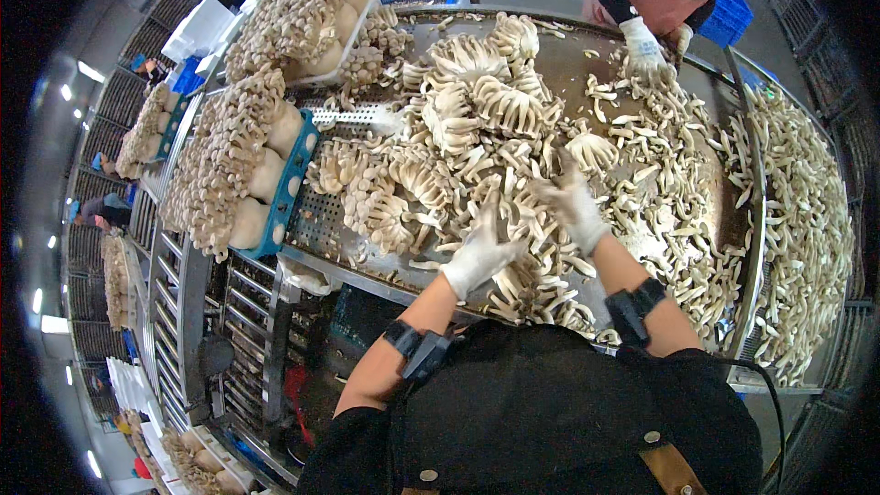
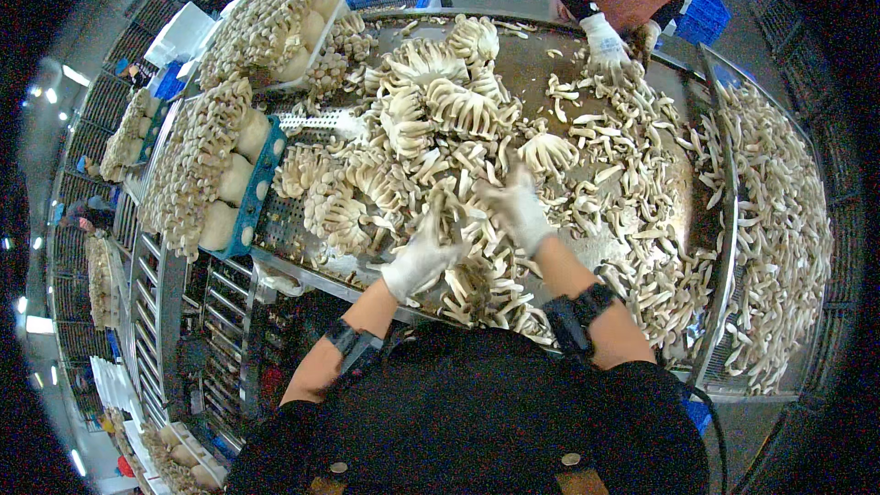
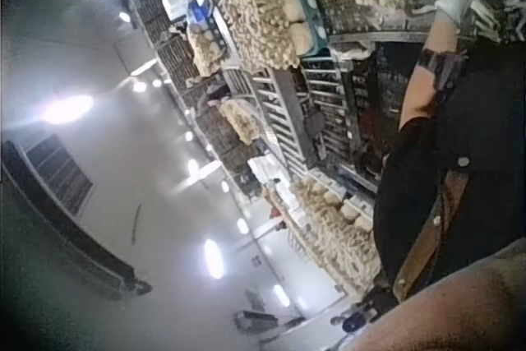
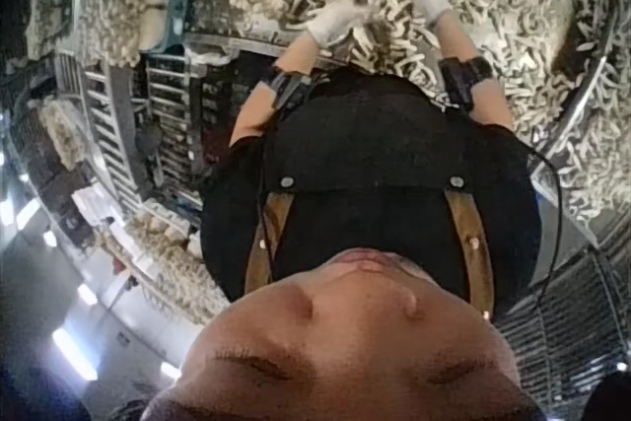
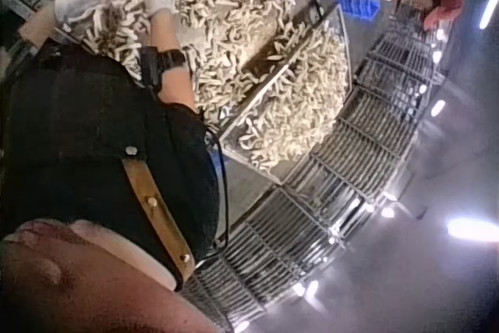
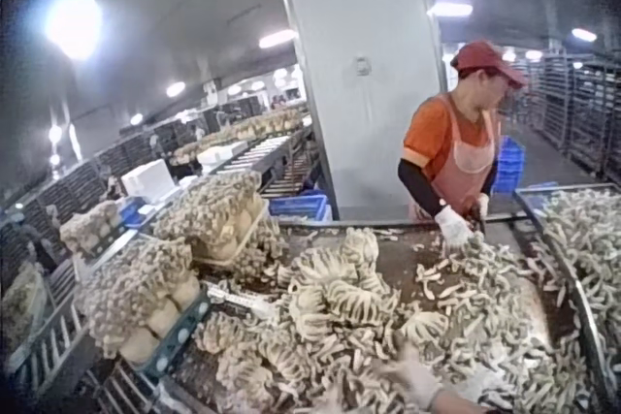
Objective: Separating mushroom clusters from their base and placing them into sorting trays on a conveyor system.
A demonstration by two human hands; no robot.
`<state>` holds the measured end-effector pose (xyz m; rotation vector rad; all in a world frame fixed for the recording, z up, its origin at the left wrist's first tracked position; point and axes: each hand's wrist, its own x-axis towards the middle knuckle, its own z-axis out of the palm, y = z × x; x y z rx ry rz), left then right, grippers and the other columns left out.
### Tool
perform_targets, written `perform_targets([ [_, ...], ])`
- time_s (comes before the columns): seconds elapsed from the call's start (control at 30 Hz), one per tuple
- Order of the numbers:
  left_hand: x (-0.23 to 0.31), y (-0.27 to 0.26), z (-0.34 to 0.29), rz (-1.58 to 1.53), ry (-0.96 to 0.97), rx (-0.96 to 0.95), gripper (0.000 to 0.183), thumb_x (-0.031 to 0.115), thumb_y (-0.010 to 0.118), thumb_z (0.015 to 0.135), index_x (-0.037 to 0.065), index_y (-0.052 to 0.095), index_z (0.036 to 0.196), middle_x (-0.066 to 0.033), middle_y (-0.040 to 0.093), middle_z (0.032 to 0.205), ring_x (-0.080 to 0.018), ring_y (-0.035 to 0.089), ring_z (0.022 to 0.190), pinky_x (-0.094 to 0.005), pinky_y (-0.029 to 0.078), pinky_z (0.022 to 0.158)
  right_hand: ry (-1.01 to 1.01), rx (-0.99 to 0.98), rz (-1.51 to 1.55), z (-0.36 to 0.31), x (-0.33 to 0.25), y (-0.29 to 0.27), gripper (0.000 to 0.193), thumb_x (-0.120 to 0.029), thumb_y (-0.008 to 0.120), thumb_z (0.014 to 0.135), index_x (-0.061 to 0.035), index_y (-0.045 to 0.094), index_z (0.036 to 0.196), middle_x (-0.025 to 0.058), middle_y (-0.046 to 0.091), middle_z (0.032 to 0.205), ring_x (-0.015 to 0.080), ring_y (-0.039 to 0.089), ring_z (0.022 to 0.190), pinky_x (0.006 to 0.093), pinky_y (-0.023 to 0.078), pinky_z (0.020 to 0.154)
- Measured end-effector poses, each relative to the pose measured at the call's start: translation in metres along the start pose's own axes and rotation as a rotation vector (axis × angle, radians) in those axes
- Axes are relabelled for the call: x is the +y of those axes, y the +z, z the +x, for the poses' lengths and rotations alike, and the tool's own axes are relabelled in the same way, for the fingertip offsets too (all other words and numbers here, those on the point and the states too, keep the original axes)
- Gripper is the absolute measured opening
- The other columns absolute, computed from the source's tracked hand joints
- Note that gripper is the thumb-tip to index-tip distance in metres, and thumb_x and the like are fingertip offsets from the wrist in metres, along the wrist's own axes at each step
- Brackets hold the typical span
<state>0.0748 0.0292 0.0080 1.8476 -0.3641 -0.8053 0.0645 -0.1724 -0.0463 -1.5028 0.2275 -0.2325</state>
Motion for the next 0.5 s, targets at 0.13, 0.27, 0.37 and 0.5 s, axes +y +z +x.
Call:
perform_targets([
  [0.13,-0.061,-0.012,-0.022,1.001,-0.006,-0.229,0.104,0.036,0.072,0.073,0.011,0.004,0.148,-0.0249,0.012,0.15,-0.0469,0.012,0.137,-0.0516,0.016,0.112,0.521,-0.362,0.136,-0.044,-0.047,-0.034,0.037,-0.02,0.061,0.088,0.0019,0.052,0.116,0.0179,0.058,0.112,0.0218,0.06,0.097,0.032,0.049,0.083],
  [0.27,-0.061,0.027,-0.003,0.865,0.252,-0.137,0.092,0.028,0.074,0.07,0.006,0.024,0.143,-0.0249,0.038,0.135,-0.0424,0.03,0.129,-0.047,0.024,0.109,0.55,-0.718,-0.406,-0.118,0.054,-0.042,0.078,-0.043,0.072,0.077,0.0035,0.037,0.129,0.0204,0.059,0.113,0.0227,0.055,0.109,0.0344,0.045,0.092],
  [0.37,-0.04,0.034,0.007,0.944,0.173,-0.12,0.085,0.024,0.073,0.07,0.006,0.03,0.14,-0.0248,0.039,0.134,-0.0412,0.035,0.126,-0.0424,0.029,0.107,0.598,-0.266,0.26,-0.122,0.015,0.01,0.076,-0.022,0.076,0.076,0.0053,0.032,0.132,0.0151,0.057,0.12,0.0183,0.055,0.106,0.0329,0.045,0.092],
  [0.5,-0.052,0.031,0.021,0.748,0.181,-0.145,0.088,0.027,0.075,0.068,0.013,0.029,0.142,-0.0207,0.037,0.139,-0.0362,0.032,0.131,-0.047,0.024,0.109,0.495,-0.258,-0.03,-0.115,0.029,0.007,0.08,-0.019,0.075,0.078,-0.0019,0.025,0.139,0.0133,0.051,0.129,0.0175,0.05,0.115,0.0343,0.042,0.098],
])
